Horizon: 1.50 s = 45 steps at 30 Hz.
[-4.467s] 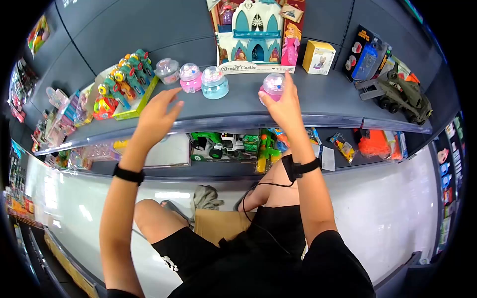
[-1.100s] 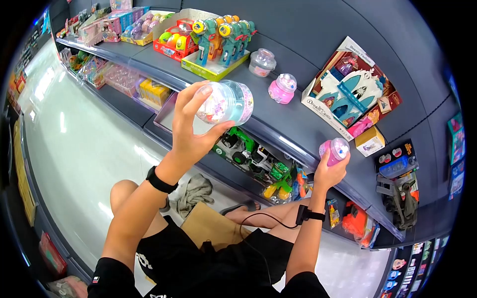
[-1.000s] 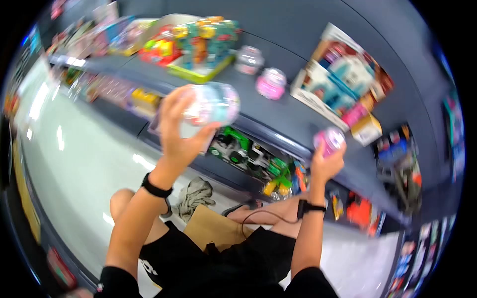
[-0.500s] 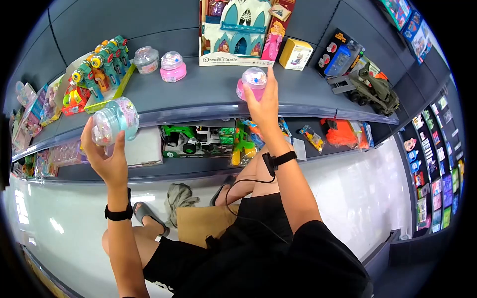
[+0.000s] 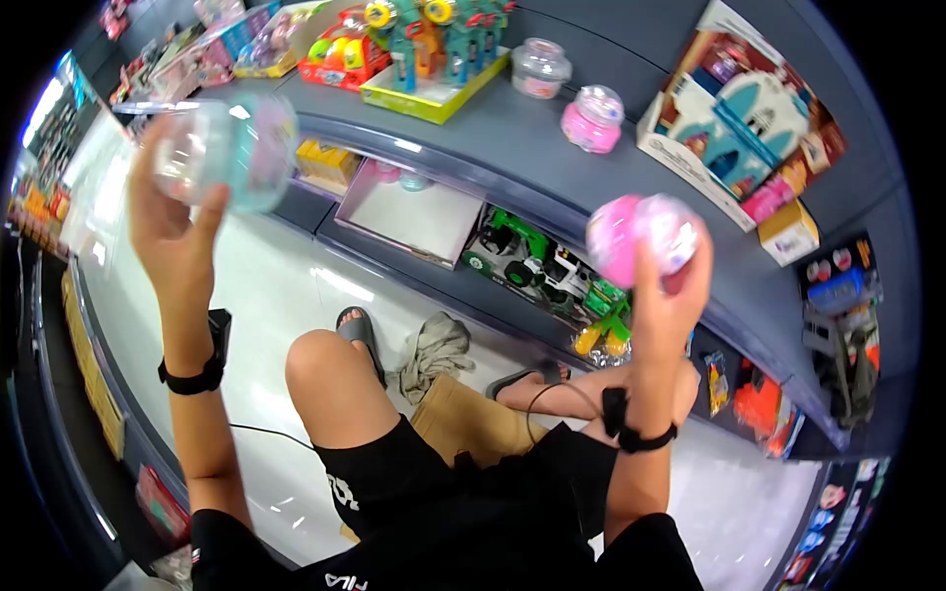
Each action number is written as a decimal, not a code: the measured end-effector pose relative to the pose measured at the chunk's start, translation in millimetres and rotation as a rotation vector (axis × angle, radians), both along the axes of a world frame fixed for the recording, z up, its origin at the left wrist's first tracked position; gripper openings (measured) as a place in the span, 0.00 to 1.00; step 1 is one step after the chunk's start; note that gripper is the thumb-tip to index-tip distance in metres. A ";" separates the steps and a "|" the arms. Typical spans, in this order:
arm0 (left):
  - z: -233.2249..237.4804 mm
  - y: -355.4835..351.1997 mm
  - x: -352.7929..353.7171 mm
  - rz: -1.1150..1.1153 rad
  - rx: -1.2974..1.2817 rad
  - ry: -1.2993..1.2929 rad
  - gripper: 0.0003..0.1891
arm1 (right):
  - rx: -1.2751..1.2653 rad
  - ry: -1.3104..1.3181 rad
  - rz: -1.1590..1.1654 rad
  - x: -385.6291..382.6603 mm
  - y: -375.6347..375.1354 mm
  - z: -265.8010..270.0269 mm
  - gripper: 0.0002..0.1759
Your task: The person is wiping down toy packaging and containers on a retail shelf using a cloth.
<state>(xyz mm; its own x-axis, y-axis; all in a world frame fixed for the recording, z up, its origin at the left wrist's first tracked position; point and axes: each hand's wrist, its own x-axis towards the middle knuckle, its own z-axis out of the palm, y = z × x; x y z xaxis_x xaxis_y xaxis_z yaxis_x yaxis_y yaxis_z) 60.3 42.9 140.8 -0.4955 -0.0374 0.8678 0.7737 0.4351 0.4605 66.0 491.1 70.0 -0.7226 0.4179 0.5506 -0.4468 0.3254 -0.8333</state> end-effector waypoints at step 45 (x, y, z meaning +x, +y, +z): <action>-494.7 -64.1 -343.3 0.475 -0.061 -0.731 0.38 | -0.076 -0.982 0.754 -328.1 -314.6 -410.6 0.42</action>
<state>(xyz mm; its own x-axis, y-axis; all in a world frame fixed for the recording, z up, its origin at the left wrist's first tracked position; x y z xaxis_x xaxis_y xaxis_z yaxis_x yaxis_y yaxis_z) -283.0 -21.3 -353.9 -0.8726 -0.3447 0.3461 0.0244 0.6769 0.7356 -262.1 176.5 -340.6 -0.8891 -0.2739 -0.3666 0.3220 0.1946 -0.9265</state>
